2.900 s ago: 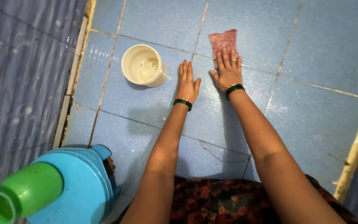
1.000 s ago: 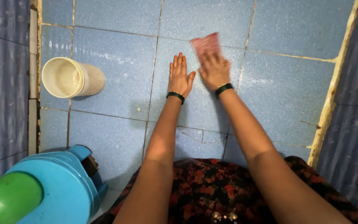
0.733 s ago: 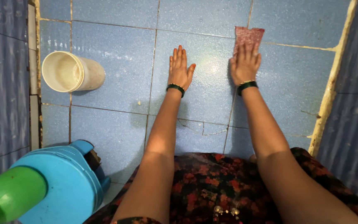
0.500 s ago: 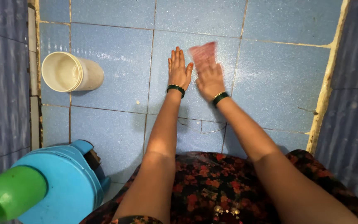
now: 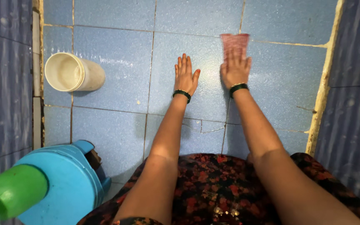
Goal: The person fills a green pot with water and then uses a scrubber by hand along with water from a cup to clean the tiled bathroom floor.
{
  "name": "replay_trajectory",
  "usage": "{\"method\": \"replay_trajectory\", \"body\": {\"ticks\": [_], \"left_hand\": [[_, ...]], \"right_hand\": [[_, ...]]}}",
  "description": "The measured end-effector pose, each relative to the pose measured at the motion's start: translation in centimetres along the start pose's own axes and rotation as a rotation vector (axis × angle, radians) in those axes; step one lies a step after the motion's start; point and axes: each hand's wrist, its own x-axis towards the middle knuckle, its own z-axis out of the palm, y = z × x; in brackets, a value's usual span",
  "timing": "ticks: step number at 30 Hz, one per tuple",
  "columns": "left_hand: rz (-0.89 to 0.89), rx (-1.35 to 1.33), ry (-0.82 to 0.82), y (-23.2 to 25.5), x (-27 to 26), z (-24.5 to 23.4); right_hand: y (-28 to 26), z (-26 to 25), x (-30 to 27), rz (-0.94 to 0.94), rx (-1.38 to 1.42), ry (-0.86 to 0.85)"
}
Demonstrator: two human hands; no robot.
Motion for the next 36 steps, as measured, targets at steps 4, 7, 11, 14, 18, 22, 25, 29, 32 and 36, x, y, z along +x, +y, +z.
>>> {"method": "replay_trajectory", "body": {"ticks": [4, 7, 11, 14, 18, 22, 25, 29, 32, 36], "left_hand": [[0.032, 0.001, 0.002, 0.1, -0.1, -0.3], [0.032, 0.008, 0.008, 0.1, -0.1, -0.3], [0.017, -0.019, 0.030, -0.1, 0.3, 0.0], [0.017, -0.042, 0.076, -0.2, 0.6, 0.1], [0.016, -0.049, 0.067, -0.4, 1.1, -0.4], [0.050, -0.074, 0.070, -0.8, 1.1, -1.2], [0.056, -0.080, 0.068, -1.0, 0.6, -1.5], [0.073, -0.094, 0.067, -1.4, -0.1, -2.0], [0.080, -0.112, 0.064, -1.5, -0.6, -2.6], [0.070, -0.149, 0.051, -1.3, -0.7, -3.4]], "right_hand": [[1.4, -0.3, 0.6, 0.096, 0.061, 0.054], [-0.8, 0.8, 0.5, 0.011, 0.022, -0.014], [-5.6, 3.2, 0.1, -0.222, -0.014, -0.126], [-7.4, 4.5, 0.4, -0.477, 0.010, -0.120], [-6.6, 3.6, 3.5, -0.479, -0.067, -0.105], [-4.0, 1.1, 7.7, -0.263, -0.052, -0.059], [-1.9, -0.4, 10.1, -0.088, -0.032, -0.072], [-1.5, -0.8, 13.3, 0.039, 0.037, -0.003], [-2.7, -0.6, 15.9, 0.068, 0.056, -0.003], [-5.2, 0.6, 18.9, -0.013, 0.025, -0.009]]}}
